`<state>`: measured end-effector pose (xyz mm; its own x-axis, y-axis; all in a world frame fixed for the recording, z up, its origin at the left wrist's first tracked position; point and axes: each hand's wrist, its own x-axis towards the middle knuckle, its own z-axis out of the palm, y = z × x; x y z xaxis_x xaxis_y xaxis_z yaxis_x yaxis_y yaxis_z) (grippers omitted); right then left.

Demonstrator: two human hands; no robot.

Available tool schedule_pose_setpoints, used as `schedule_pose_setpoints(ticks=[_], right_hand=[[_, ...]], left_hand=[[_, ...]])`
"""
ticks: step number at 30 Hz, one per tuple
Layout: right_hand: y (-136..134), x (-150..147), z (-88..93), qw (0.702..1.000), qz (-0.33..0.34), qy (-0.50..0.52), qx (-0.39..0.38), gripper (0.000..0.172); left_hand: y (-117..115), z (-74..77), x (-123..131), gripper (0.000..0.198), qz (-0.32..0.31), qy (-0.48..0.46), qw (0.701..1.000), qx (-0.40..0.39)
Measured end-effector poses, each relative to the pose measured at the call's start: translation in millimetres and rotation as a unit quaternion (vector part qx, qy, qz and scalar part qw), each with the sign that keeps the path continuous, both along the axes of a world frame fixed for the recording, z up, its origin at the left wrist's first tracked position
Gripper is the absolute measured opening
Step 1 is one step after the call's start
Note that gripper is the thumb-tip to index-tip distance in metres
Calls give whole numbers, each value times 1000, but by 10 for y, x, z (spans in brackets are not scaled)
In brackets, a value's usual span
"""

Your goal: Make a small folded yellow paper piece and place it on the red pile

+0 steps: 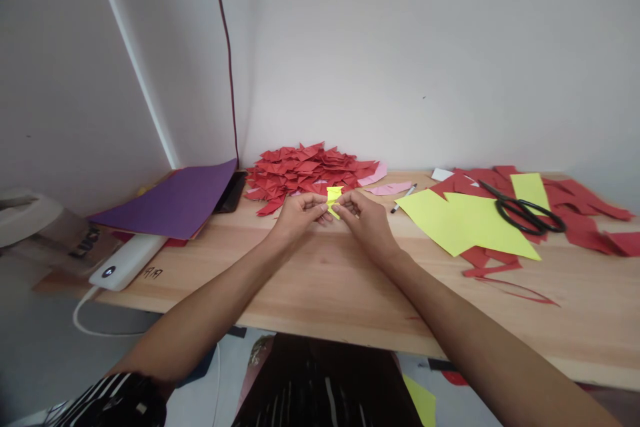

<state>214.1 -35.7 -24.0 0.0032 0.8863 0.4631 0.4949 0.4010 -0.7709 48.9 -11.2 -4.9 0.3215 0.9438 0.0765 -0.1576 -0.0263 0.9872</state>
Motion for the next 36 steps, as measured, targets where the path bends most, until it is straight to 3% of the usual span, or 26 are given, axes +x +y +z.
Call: schedule_pose_setpoints(ticks=[6, 15, 23, 36], right_hand=[[13, 9, -11, 999, 40, 29, -2, 22], [-12, 8, 31, 999, 24, 30, -11, 13], [-4, 14, 41, 1000, 12, 21, -5, 17], [34, -39, 0, 995, 26, 91, -39, 17]], left_hand=[[9, 15, -10, 10, 19, -18, 1000, -12], [-8, 11, 8, 11, 23, -38, 999, -16], [-3, -16, 15, 15, 30, -30, 999, -11], [-3, -29, 12, 15, 39, -5, 999, 33]])
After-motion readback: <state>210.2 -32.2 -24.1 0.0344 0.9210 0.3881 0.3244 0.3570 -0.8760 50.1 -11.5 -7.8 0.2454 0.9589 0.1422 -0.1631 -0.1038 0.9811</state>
